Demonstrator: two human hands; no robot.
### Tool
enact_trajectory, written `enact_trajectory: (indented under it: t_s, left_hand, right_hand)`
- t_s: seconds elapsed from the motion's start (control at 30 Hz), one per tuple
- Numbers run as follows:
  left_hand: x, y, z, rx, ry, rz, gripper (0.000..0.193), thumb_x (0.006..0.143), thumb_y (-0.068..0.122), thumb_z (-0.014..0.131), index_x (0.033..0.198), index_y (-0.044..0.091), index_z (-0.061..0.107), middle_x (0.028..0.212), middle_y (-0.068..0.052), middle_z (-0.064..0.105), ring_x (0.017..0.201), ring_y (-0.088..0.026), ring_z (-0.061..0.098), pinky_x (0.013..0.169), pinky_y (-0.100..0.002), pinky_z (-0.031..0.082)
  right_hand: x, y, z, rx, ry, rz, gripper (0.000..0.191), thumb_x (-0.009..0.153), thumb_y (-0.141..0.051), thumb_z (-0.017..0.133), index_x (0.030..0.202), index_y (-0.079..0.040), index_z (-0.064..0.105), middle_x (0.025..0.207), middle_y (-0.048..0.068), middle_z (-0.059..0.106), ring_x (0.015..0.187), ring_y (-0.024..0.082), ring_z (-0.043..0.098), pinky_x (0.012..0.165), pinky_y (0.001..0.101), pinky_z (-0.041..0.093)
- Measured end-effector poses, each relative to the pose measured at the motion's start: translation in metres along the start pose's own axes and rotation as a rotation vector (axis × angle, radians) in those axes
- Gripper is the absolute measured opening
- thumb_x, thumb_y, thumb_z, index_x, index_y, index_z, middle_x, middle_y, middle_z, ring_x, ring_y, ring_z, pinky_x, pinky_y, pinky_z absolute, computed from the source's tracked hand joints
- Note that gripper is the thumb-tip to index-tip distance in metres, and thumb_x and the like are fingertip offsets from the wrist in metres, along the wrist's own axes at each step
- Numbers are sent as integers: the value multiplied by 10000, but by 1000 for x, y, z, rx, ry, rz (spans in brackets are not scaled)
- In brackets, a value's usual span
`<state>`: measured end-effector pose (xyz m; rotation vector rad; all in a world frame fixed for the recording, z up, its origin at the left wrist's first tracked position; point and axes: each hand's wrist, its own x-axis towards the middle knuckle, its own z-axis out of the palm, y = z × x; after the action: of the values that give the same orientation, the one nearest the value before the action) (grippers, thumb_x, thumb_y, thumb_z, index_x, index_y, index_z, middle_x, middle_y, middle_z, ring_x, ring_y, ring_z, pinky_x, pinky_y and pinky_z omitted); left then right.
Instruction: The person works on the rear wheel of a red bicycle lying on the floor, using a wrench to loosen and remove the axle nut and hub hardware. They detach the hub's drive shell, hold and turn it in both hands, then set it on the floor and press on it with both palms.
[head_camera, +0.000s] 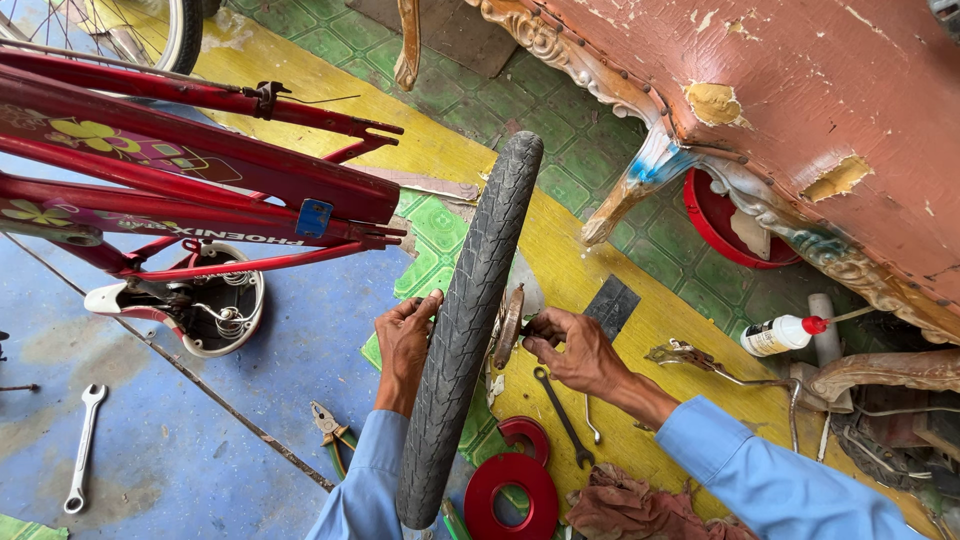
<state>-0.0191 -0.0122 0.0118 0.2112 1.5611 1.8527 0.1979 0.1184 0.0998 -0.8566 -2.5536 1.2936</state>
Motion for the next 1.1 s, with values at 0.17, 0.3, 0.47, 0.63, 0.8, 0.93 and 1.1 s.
enact_trajectory:
  t_s: [0.17,0.3,0.47,0.63,0.8,0.93,1.1]
  left_hand:
    - [4,-2,-3,35,-3,31,346,874,263,811,652,47,656,600,54,480,548,-51,370,513,-255,259]
    - [7,-3,-5,85,-3,52,370,894,278,789,638,66,627,616,67,472,566,-43,361,519,-247,263]
    - [9,-2,-3,58,-11,44,361,889,269,790,638,67,626,614,63,468,560,-50,357,514,-257,256]
    - [2,0,-5,89,-10,49,377,881,269,799,626,54,622,590,56,469,548,-51,362,509,-255,260]
    - [-1,3,-1,53,-1,16,348,876,255,807,644,48,650,581,64,456,527,-45,330,487,-264,215]
    - [-4,7,2,-36,-18,-22,286,877,241,800,690,51,698,567,66,460,489,-41,324,455,-266,206]
    - [-11,15,5,-65,-26,-48,253,877,242,792,735,44,724,539,56,460,437,-47,334,407,-273,216]
  right_hand:
    - [1,6,-1,402,-104,344,379,920,-351,645,1040,4,697,879,113,754,686,145,711,487,304,617]
    - [5,14,-1,700,-172,544,416,967,-367,628,995,44,685,844,123,725,672,152,684,485,304,577]
    - [5,19,8,222,-27,86,265,949,-246,696,1003,12,668,861,110,722,707,141,686,568,284,593]
    - [3,11,7,-44,86,-199,304,913,-248,759,967,26,639,882,102,747,824,167,745,725,326,618]
    - [8,5,-4,507,-233,482,438,978,-378,592,1004,52,666,852,119,714,714,202,675,575,375,568]
    - [5,8,-1,-132,-85,-1,269,955,-256,640,975,-2,726,824,88,771,731,164,732,677,301,585]
    - [-1,3,1,-298,34,-143,267,917,-234,673,976,23,632,841,113,718,748,183,713,645,328,577]
